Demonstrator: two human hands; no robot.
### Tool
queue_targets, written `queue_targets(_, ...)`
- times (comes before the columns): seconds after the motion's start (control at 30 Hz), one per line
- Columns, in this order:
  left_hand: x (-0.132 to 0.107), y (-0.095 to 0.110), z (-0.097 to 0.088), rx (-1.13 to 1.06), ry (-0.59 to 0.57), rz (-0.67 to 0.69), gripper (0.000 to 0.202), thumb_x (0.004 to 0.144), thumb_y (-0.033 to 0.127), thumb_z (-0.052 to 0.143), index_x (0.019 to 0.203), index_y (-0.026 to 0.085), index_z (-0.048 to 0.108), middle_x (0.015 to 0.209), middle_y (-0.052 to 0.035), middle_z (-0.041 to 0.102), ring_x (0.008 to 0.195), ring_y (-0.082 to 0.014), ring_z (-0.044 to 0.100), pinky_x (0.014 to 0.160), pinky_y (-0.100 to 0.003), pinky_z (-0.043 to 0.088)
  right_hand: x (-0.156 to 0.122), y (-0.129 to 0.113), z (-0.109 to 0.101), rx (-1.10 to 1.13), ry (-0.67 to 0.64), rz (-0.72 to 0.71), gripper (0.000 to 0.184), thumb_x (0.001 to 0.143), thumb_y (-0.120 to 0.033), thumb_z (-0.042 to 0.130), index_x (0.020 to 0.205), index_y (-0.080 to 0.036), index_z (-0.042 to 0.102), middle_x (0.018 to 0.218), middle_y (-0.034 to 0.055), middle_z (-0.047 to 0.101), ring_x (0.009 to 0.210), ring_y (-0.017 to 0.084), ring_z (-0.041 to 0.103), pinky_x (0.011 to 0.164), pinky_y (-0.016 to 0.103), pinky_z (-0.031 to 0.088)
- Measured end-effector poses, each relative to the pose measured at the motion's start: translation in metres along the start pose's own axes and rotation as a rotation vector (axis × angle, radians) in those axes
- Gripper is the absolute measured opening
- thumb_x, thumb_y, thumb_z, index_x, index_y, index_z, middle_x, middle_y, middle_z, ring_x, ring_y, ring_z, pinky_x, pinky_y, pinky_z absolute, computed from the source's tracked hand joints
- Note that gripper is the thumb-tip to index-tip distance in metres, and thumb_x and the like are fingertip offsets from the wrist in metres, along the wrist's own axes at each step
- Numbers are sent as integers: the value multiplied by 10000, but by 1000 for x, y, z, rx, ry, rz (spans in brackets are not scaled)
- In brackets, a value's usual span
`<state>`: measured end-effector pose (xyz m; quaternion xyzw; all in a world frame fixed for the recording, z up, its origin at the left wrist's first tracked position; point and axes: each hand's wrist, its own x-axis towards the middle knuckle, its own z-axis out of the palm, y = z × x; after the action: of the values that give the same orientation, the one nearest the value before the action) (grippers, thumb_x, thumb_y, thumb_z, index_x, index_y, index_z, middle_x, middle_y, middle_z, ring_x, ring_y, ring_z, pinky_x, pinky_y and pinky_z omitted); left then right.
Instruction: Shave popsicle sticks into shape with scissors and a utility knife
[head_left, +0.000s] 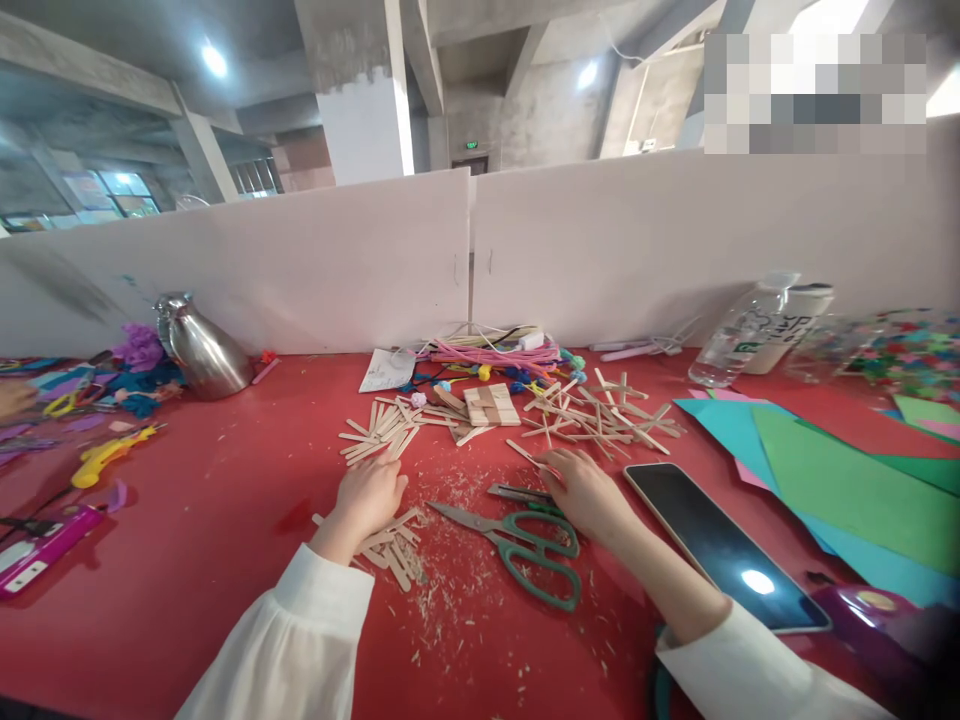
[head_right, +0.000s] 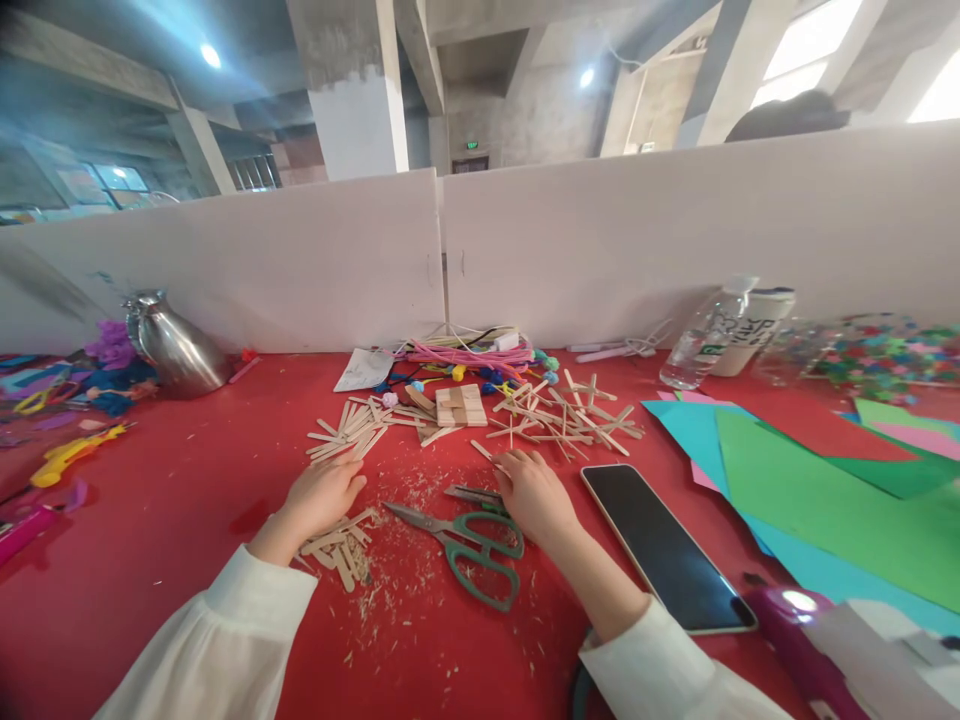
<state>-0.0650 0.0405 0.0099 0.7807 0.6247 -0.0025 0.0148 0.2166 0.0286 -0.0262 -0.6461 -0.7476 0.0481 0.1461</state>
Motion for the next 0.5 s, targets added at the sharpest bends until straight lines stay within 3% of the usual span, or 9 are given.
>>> queue_targets(0.23, -1, -7, 4, -83, 1, 64, 348, 875, 200, 394, 1162, 131, 580, 1323, -127, 500, 1185, -257, 499, 971, -396, 401, 4, -23, -8, -45, -92, -110, 304, 870, -326, 515, 1137, -185, 544, 1159, 74, 566, 957, 182, 577, 798, 400, 492)
queue_targets(0.37, -2, -9, 6, -117, 3, 73, 377, 874, 197, 383, 1199, 130, 560, 1337, -130, 484, 1225, -250, 463, 991, -389, 394, 41, -43, -8, -153, -150, -235, 323, 866, -329, 522, 1152, -179, 534, 1163, 76, 561, 961, 187, 576, 797, 406, 491)
queue_targets(0.5, -2, -10, 6, -197, -6, 61, 374, 845, 199, 424, 1188, 199, 573, 1340, -97, 487, 1214, -256, 476, 984, -405, 409, 80, -59, -2, -287, -181, -348, 328, 863, -325, 527, 1151, -169, 536, 1167, 87, 559, 967, 190, 574, 802, 401, 488)
